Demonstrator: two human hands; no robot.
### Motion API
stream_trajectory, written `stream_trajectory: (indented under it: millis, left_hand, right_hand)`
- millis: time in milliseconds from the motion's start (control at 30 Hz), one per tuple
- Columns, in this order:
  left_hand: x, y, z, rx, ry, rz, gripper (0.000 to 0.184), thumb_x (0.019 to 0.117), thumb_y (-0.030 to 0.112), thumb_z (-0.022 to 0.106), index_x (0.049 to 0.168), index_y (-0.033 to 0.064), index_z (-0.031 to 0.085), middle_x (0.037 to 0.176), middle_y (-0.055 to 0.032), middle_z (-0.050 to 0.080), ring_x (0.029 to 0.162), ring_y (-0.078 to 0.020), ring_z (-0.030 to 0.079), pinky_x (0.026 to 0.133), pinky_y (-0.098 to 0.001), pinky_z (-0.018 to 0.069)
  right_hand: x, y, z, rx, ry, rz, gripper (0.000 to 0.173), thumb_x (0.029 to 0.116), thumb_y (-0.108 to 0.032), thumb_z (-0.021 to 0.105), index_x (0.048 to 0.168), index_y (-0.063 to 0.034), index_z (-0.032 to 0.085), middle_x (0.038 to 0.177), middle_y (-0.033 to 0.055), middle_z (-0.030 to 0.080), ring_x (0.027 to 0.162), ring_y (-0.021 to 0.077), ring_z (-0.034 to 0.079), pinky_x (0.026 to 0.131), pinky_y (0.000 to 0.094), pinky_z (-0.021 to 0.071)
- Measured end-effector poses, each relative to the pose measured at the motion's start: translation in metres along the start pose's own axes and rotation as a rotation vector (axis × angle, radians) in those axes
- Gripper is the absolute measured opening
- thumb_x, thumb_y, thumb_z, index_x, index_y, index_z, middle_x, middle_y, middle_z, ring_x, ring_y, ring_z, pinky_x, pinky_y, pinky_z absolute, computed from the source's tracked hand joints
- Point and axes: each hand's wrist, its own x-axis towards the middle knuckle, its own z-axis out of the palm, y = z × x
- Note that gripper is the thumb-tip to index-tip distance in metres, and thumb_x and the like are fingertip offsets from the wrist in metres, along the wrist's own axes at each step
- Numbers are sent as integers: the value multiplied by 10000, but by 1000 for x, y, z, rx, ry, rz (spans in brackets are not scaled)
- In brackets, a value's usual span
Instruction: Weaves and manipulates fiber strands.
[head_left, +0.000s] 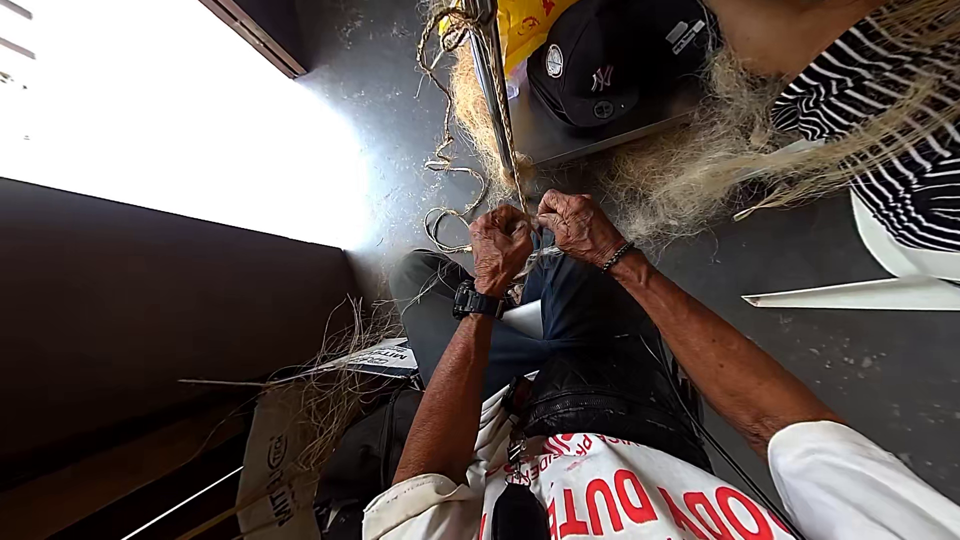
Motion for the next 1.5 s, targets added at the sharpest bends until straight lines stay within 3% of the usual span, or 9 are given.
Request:
stream_trajectory:
  millis: [133, 233, 533, 700, 800, 900, 1067, 1367, 1500]
  left_hand:
    - [-6, 4, 5, -63, -1, -200, 221, 979, 206, 590, 868, 60, 715, 657, -22, 653, 562, -126, 583, 601, -366, 494]
    - [-15, 15, 8, -377, -48, -401, 225, 1033, 259, 572, 900, 106, 669, 631, -21, 598, 422, -94, 454, 398, -251, 382]
    - [-22, 16, 0, -685, -69, -442, 158, 1033, 132, 562, 887, 131, 623, 578, 43, 492, 407, -29, 352, 377, -166, 295]
    - [-29, 21, -7, -582, -128, -376, 180, 1044, 200, 574, 874, 152, 609, 543, 24, 446, 374, -45, 309, 359, -168, 254]
    - [-26, 24, -8, -575, -119, -346, 185, 1032, 151, 579, 857, 118, 627, 578, 17, 512, 406, -42, 370, 384, -171, 298]
    - [-21, 24, -11, -586, -127, -366, 162, 1022, 119, 576, 873, 105, 639, 600, 23, 507, 422, -39, 370, 381, -171, 290]
    - [-17, 29, -23, -551, -181, -342, 155, 1016, 108, 570, 873, 120, 630, 597, 42, 484, 430, -29, 361, 394, -166, 293]
    - [-22, 20, -22, -317, -98, -225, 154, 1022, 173, 594, 907, 100, 662, 631, -6, 532, 474, -90, 441, 448, -238, 373]
    - [-41, 16, -16, 75, 107, 6, 144, 1014, 165, 628, 903, 76, 652, 772, -73, 593, 622, -187, 553, 555, -360, 468]
  right_hand:
    - [-20, -17, -5, -114, 51, 19, 107, 967, -119, 580, 949, -51, 660, 711, 116, 633, 649, 307, 649, 589, 526, 510]
    - [-46, -28, 18, -191, 52, -71, 85, 886, -74, 624, 944, -61, 685, 625, 106, 601, 550, 310, 631, 479, 511, 490]
    - [-54, -7, -5, 103, 290, -203, 173, 975, -111, 622, 992, -1, 756, 1032, 140, 709, 994, 223, 687, 909, 369, 568]
    - [-11, -12, -13, 495, -28, 206, 211, 1025, -120, 580, 1179, -6, 670, 1016, 119, 711, 874, 156, 698, 823, 350, 589]
    - [5, -13, -7, 797, -230, 455, 169, 1059, -122, 533, 1105, 1, 640, 821, 101, 683, 595, 146, 643, 552, 300, 570]
    - [6, -11, -3, 979, -223, 470, 88, 1019, -64, 554, 979, -32, 625, 587, -8, 492, 388, 31, 321, 346, 185, 253]
    - [4, -6, 1, 1115, -172, 297, 97, 955, -13, 550, 989, -36, 638, 524, -51, 399, 375, 26, 317, 341, 189, 271]
    - [3, -11, 11, 1006, -45, 273, 62, 963, -7, 602, 955, -4, 663, 518, -45, 440, 367, 25, 336, 335, 195, 297]
    - [9, -10, 16, 470, 88, 40, 69, 916, -31, 654, 862, -7, 690, 647, -10, 587, 514, 17, 466, 507, 202, 403]
